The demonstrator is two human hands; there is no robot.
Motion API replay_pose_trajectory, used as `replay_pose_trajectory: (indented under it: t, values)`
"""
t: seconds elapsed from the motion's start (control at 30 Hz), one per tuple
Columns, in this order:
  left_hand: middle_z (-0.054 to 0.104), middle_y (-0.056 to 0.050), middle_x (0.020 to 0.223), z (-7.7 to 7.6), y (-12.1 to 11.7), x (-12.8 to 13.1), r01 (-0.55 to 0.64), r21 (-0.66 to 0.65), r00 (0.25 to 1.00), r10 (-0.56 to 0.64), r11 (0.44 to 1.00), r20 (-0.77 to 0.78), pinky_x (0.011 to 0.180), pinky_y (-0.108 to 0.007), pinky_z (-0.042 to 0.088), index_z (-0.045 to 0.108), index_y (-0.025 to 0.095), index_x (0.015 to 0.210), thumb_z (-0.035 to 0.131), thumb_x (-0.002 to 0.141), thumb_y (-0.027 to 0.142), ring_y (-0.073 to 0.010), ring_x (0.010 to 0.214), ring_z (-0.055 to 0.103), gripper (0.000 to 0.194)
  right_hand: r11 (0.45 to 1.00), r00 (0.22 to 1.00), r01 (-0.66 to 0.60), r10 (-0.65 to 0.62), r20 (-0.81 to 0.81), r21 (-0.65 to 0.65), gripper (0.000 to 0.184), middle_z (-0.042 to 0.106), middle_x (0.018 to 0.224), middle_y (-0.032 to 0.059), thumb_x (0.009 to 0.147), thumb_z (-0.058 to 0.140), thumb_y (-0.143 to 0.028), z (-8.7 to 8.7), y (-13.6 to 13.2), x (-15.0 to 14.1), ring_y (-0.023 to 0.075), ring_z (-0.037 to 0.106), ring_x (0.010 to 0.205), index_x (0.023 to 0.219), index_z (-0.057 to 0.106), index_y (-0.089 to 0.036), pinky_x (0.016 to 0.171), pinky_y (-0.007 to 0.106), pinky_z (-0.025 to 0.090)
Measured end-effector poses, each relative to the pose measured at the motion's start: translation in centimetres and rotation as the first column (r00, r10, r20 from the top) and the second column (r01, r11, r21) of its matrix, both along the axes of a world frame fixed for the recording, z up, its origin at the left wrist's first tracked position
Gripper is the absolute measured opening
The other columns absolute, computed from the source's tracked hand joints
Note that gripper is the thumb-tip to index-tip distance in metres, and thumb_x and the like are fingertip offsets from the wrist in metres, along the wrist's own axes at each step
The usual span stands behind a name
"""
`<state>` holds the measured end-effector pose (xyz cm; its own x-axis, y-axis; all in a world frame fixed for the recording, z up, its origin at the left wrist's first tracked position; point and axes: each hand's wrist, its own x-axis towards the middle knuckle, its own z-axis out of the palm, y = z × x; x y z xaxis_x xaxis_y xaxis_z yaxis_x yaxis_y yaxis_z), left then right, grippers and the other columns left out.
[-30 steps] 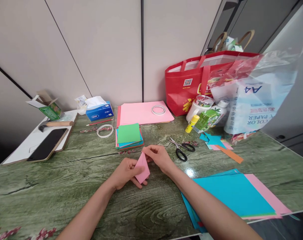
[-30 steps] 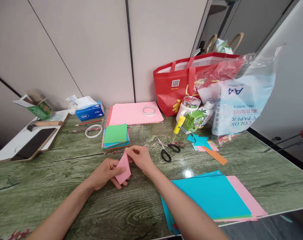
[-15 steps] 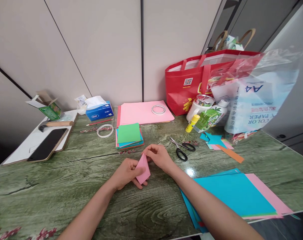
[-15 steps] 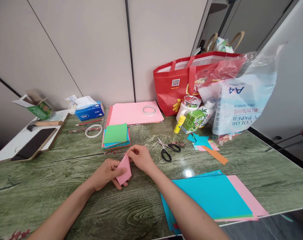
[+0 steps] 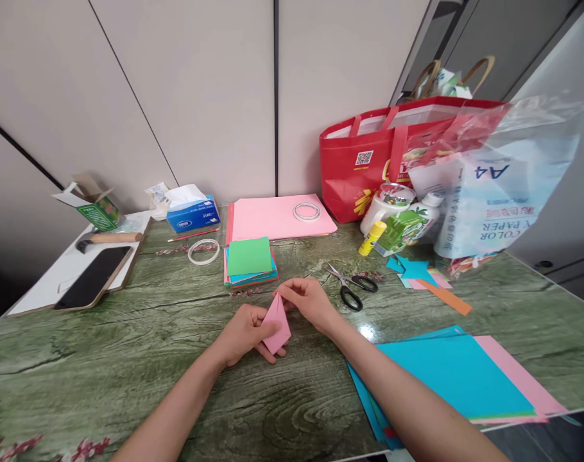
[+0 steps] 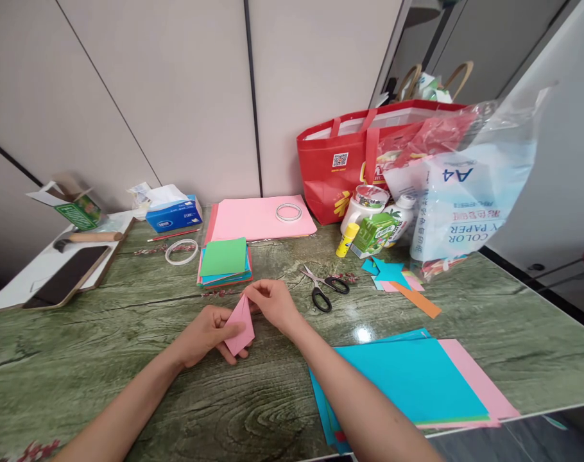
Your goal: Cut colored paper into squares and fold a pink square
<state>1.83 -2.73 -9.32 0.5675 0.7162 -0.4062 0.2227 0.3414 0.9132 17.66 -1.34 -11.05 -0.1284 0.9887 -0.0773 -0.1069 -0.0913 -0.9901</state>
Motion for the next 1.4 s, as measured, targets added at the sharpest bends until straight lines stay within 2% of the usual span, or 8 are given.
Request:
replay_pose_trajectory:
  t: [0.13, 0.23, 0.3, 0.43, 0.67, 0.77, 0.93, 1.4]
  values:
    - [0.068, -0.014, 0.065, -0.10, -0.03, 0.18, -0.024, 0.000, 1.000, 0.024, 1.000, -0.006, 0.045, -0.028, 0.052, 0.062, 0.005, 0.071, 0.064, 0.068, 0.036, -0.0235, 0.060, 0.066, 0.031, 0.988, 0.980, 0.036, -0.065, 0.189, 0.152, 0.024, 0.056, 0.058, -0.0008, 0.072, 0.055, -0.038, -0.51, 0.05, -0.14, 0.0126, 0.050, 0.055, 0.062, 0.060, -0.017, 0.054, 0.025, 0.042]
    - [0.068, -0.013, 0.065, -0.07, -0.12, 0.29, -0.032, 0.005, 0.999, 0.032, 0.999, -0.015, 0.045, -0.028, 0.052, 0.061, 0.006, 0.071, 0.064, 0.067, 0.036, -0.0229, 0.059, 0.066, 0.031, 0.998, 0.996, 0.026, -0.030, 0.079, 0.052, 0.030, 0.056, 0.058, -0.0010, 0.073, 0.053, -0.046, -0.54, 0.06, -0.27, 0.0132, 0.052, 0.054, 0.062, 0.057, -0.018, 0.053, 0.025, 0.044]
    - [0.068, -0.013, 0.063, 0.02, -0.20, 0.34, -0.030, 0.020, 0.999, 0.031, 0.999, -0.031, 0.045, -0.028, 0.052, 0.062, 0.006, 0.070, 0.064, 0.068, 0.036, -0.0224, 0.059, 0.066, 0.031, 0.999, 1.000, 0.017, -0.017, -0.013, -0.027, 0.032, 0.056, 0.058, -0.0013, 0.069, 0.058, -0.048, -0.40, 0.03, -0.31, 0.0130, 0.053, 0.053, 0.061, 0.056, -0.018, 0.052, 0.026, 0.046]
    - [0.068, -0.013, 0.062, 0.10, -0.33, 0.42, -0.038, 0.037, 0.998, 0.040, 0.999, -0.057, 0.044, -0.028, 0.052, 0.062, 0.006, 0.069, 0.064, 0.067, 0.036, -0.0229, 0.058, 0.066, 0.031, 0.998, 0.999, 0.035, -0.037, -0.032, -0.048, 0.028, 0.057, 0.057, -0.0014, 0.058, 0.069, -0.043, -0.06, -0.07, -0.27, 0.0113, 0.051, 0.051, 0.059, 0.059, -0.016, 0.053, 0.025, 0.046]
    - [0.068, -0.013, 0.063, -0.12, -0.25, 0.32, -0.034, 0.022, 0.999, 0.035, 0.999, -0.021, 0.045, -0.029, 0.052, 0.063, 0.006, 0.070, 0.065, 0.067, 0.037, -0.0236, 0.059, 0.066, 0.031, 0.993, 0.991, 0.033, -0.047, -0.126, -0.110, 0.028, 0.059, 0.056, -0.0016, 0.057, 0.071, -0.042, 0.28, -0.25, -0.25, 0.0107, 0.052, 0.051, 0.058, 0.061, -0.016, 0.054, 0.026, 0.046]
    - [0.068, -0.014, 0.066, -0.16, -0.14, 0.12, -0.033, -0.005, 0.999, 0.033, 0.999, 0.028, 0.046, -0.029, 0.052, 0.064, 0.006, 0.073, 0.065, 0.067, 0.037, -0.0231, 0.059, 0.066, 0.032, 0.987, 0.987, -0.003, -0.023, -0.159, -0.163, 0.028, 0.060, 0.058, -0.0018, 0.057, 0.071, -0.041, 0.35, -0.33, -0.23, 0.0100, 0.053, 0.052, 0.064, 0.063, -0.016, 0.054, 0.025, 0.047]
    - [0.069, -0.015, 0.073, -0.08, 0.10, -0.10, -0.072, -0.059, 0.994, 0.077, 0.996, 0.072, 0.046, -0.028, 0.052, 0.065, 0.006, 0.076, 0.067, 0.066, 0.039, -0.0216, 0.059, 0.066, 0.035, 0.985, 0.985, -0.076, 0.049, -0.166, -0.157, 0.034, 0.065, 0.065, 0.0001, 0.048, 0.077, -0.031, 0.17, -0.38, -0.03, 0.0098, 0.055, 0.053, 0.075, 0.064, -0.015, 0.053, 0.023, 0.046]
    - [0.069, -0.016, 0.078, -0.01, 0.33, -0.29, -0.064, -0.106, 0.995, 0.072, 0.992, 0.070, 0.049, -0.027, 0.053, 0.066, 0.007, 0.078, 0.066, 0.067, 0.042, -0.0217, 0.063, 0.066, 0.037, 0.991, 0.993, 0.039, -0.052, -0.102, -0.128, 0.029, 0.066, 0.064, 0.0018, 0.047, 0.076, -0.025, 0.08, -0.38, -0.44, 0.0111, 0.056, 0.054, 0.072, 0.065, -0.013, 0.054, 0.024, 0.043]
